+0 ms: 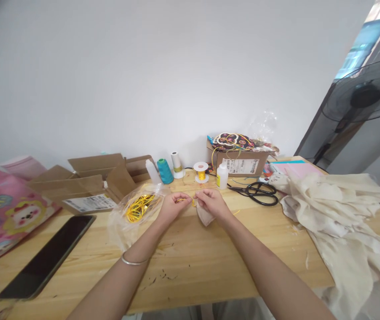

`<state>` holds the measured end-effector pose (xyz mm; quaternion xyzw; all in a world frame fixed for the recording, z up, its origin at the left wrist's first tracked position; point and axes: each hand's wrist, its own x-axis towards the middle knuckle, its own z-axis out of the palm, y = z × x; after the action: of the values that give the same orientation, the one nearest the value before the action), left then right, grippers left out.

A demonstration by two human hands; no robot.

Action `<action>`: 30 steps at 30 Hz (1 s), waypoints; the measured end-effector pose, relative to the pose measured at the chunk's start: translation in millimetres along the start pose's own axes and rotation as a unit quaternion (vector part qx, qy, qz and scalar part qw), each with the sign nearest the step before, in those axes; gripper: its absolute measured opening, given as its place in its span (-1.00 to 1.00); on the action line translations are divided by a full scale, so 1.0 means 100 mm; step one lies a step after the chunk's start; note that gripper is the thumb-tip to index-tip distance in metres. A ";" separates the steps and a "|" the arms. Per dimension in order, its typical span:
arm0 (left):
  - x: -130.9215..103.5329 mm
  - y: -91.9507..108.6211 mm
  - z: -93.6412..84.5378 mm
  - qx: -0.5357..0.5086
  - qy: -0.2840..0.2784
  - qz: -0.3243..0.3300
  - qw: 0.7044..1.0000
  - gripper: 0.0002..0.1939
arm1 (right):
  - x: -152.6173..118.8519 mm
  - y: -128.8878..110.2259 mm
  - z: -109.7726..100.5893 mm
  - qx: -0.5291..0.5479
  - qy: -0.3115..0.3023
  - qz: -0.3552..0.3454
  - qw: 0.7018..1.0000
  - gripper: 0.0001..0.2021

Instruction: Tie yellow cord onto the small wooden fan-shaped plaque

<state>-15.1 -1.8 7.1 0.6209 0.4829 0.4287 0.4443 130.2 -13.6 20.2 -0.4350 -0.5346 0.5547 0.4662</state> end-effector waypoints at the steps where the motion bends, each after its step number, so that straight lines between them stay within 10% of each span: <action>1: 0.00 0.01 0.00 0.001 0.010 0.007 1.000 -0.78 | -0.01 -0.01 -0.01 0.014 -0.016 0.006 1.000 -0.75; 21: 0.00 0.02 -0.02 -0.059 0.017 -0.017 0.998 -0.79 | -0.03 0.01 0.06 0.006 -0.045 0.032 0.998 -0.71; 30: -0.03 0.07 -0.01 -0.120 -0.015 -0.088 0.989 -0.78 | 0.02 0.13 0.06 -0.187 0.023 -0.077 0.979 -0.76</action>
<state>-15.0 -5.9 13.8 0.5251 0.4740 0.4331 0.5586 123.0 -13.1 7.5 -0.4842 -0.6500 0.3974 0.4304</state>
